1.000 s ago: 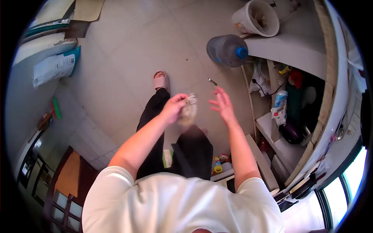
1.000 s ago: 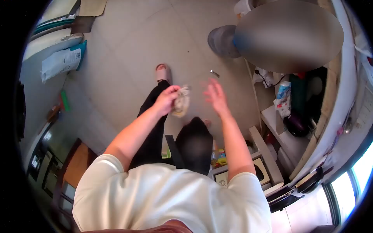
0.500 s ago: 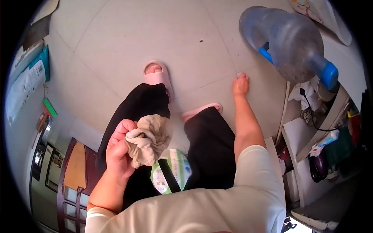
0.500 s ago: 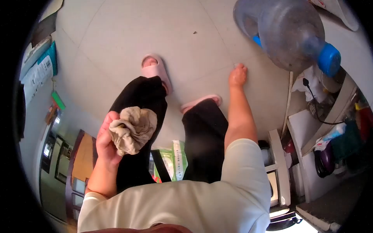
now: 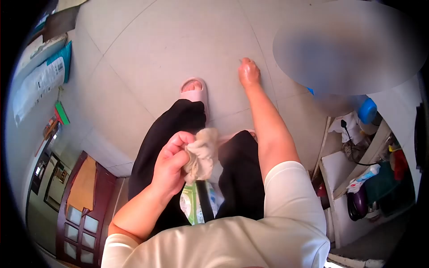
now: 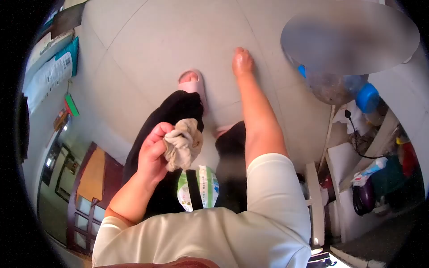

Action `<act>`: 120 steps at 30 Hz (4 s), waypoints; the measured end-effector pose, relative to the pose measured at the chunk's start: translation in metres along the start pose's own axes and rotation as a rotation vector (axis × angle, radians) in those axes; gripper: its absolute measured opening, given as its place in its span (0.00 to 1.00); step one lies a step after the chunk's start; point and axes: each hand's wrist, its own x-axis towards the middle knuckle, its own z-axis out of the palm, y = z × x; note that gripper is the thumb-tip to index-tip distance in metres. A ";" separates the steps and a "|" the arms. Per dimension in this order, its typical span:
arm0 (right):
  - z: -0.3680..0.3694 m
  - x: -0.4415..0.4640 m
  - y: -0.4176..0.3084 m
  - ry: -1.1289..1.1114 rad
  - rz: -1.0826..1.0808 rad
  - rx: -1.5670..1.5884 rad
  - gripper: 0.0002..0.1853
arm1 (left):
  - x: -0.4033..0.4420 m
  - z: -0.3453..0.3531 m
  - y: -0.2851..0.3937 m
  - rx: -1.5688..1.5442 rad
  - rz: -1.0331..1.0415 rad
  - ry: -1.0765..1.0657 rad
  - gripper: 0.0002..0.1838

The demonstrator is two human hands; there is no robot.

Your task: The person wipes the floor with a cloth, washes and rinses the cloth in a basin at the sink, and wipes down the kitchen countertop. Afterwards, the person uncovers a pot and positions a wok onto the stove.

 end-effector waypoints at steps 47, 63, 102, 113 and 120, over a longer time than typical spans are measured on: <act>-0.898 -0.036 -0.307 0.189 -0.288 1.692 0.09 | -0.290 0.499 0.413 -0.028 0.383 -0.779 0.24; -1.292 0.326 -0.376 0.953 -0.016 1.037 0.15 | -0.159 0.722 0.622 0.228 -0.097 -0.981 0.17; -1.021 0.219 -0.316 0.659 0.059 1.886 0.19 | -0.105 0.784 0.596 0.403 -0.308 -0.850 0.21; -0.916 0.254 -0.197 0.762 0.750 0.352 0.21 | -0.013 0.772 0.566 0.826 -0.234 -0.189 0.32; -0.880 0.281 -0.262 0.366 0.264 0.835 0.17 | 0.074 0.738 0.546 0.601 -0.623 -0.499 0.32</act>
